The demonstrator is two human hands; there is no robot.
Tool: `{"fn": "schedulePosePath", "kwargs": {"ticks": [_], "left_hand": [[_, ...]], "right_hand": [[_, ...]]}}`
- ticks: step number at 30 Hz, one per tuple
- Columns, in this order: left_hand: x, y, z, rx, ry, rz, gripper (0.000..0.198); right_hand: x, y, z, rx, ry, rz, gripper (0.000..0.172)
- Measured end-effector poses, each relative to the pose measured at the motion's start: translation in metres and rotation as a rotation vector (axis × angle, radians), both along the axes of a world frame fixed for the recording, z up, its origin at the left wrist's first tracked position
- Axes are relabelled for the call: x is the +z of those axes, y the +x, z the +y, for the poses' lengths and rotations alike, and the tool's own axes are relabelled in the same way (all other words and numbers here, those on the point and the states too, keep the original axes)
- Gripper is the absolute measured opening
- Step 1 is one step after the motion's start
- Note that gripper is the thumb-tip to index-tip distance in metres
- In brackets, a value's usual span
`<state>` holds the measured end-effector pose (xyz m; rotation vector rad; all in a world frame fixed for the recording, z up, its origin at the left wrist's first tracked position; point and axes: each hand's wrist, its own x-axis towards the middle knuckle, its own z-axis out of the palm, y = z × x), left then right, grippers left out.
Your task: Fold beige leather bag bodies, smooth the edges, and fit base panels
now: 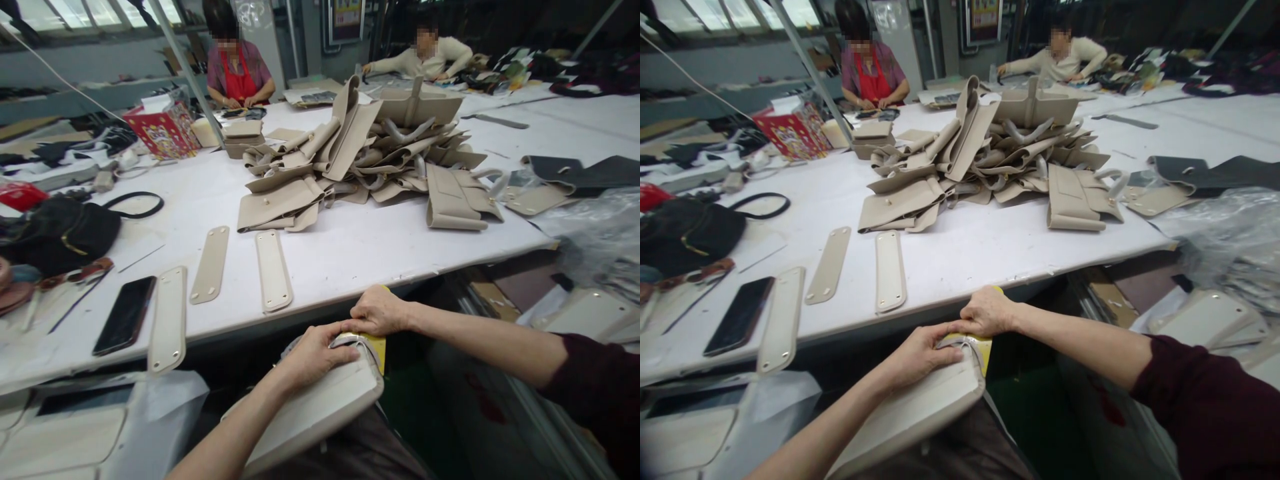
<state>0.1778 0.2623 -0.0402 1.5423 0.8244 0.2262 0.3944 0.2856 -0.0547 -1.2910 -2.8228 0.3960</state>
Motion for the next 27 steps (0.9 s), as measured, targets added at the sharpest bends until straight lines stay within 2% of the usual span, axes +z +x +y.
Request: {"fn": "schedulePosePath", "kwargs": {"ticks": [6,14,18,27], "left_hand": [[0.000,-0.002,0.000,-0.015,0.049,0.047,0.043],[-0.003,0.000,-0.001,-0.009,0.073,0.167,0.036],[-0.003,0.001,-0.001,-0.041,0.119,0.196,0.036],[0.001,0.004,-0.005,-0.098,0.350,0.326,0.039]], "right_hand": [[0.002,0.000,0.001,0.027,-0.011,-0.011,0.058],[0.007,-0.003,-0.002,0.060,-0.013,-0.017,0.063],[0.007,-0.006,-0.007,0.027,0.002,-0.038,0.066],[0.008,-0.012,-0.024,-0.088,-0.025,-0.091,0.067]]}}
